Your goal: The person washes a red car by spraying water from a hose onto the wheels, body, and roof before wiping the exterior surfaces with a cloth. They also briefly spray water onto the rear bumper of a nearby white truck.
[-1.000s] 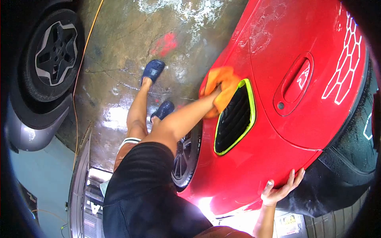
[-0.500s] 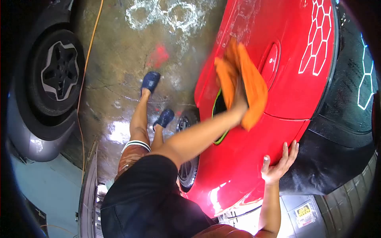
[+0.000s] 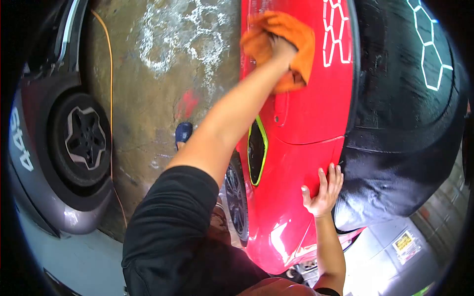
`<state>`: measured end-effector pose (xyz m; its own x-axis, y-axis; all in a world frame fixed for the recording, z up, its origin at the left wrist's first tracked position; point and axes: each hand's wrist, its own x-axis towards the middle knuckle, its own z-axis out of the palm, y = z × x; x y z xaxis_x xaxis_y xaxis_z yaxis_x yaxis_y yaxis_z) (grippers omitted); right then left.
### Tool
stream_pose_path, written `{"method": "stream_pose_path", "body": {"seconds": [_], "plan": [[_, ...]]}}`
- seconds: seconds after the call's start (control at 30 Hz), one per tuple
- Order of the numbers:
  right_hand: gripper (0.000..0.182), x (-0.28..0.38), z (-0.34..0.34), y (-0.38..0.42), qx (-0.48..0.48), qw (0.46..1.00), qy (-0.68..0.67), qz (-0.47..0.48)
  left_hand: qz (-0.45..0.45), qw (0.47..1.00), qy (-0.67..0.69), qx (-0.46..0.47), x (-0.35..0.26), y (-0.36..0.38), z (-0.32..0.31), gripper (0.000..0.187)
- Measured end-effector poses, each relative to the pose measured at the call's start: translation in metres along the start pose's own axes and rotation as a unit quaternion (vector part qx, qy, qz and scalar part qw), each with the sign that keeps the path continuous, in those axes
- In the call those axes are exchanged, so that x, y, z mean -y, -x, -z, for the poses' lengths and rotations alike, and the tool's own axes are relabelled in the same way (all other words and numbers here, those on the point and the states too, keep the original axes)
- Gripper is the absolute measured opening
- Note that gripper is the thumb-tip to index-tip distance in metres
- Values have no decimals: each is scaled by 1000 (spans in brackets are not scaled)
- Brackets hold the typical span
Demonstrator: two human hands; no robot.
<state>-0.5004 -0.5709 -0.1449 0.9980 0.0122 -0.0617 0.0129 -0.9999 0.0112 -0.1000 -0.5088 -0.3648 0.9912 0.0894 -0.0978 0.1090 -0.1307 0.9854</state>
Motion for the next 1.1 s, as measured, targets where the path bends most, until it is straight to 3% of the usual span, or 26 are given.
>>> {"method": "stream_pose_path", "body": {"seconds": [0.07,0.1,0.17,0.2,0.27,0.33,0.4,0.43,0.5,0.6,0.73,0.77,0.87,0.9,1.03,1.1], "plan": [[66,0,0,0,1,1000,-5,-9,-87,994,-61,11,-22,-44,-34,76],[66,-1,-2,2,1,1000,-8,-12,-182,966,-178,39,-36,-36,-42,73],[64,0,0,0,3,1000,-18,-18,-328,851,-400,90,-76,2,-39,65],[64,0,1,-1,2,1000,-23,-19,-323,743,-536,237,-122,40,-7,80],[63,0,0,1,-3,999,-34,-22,-426,790,-372,236,-118,111,21,89],[60,-1,0,1,-2,999,-43,-25,-424,777,-292,362,-108,178,64,97],[59,-3,-1,5,6,998,-57,-31,-357,792,-214,447,-91,230,97,102],[56,-4,-2,6,0,997,-70,-33,-365,779,-255,441,-88,235,100,105],[55,-2,-2,4,2,995,-86,-43,-380,754,-334,419,-87,226,94,110],[52,-2,-1,5,-4,995,-86,-46,-237,709,-443,494,-140,153,62,113],[45,2,-1,5,-22,992,-100,-69,-284,871,-253,312,-146,60,13,106],[43,3,2,-1,-30,991,-103,-76,-287,870,-271,296,-142,37,5,103],[34,31,23,-63,-89,944,-213,-236,-311,869,-309,229,-128,-45,-35,97],[30,37,27,-98,-158,913,-276,-255,-320,865,-323,210,-122,-72,-42,95],[30,34,33,-227,-213,904,-353,-117,-249,894,-329,175,-128,-176,-68,96],[30,21,33,-302,-200,893,-391,-103,-146,941,-256,167,-144,-227,-78,100]]}}
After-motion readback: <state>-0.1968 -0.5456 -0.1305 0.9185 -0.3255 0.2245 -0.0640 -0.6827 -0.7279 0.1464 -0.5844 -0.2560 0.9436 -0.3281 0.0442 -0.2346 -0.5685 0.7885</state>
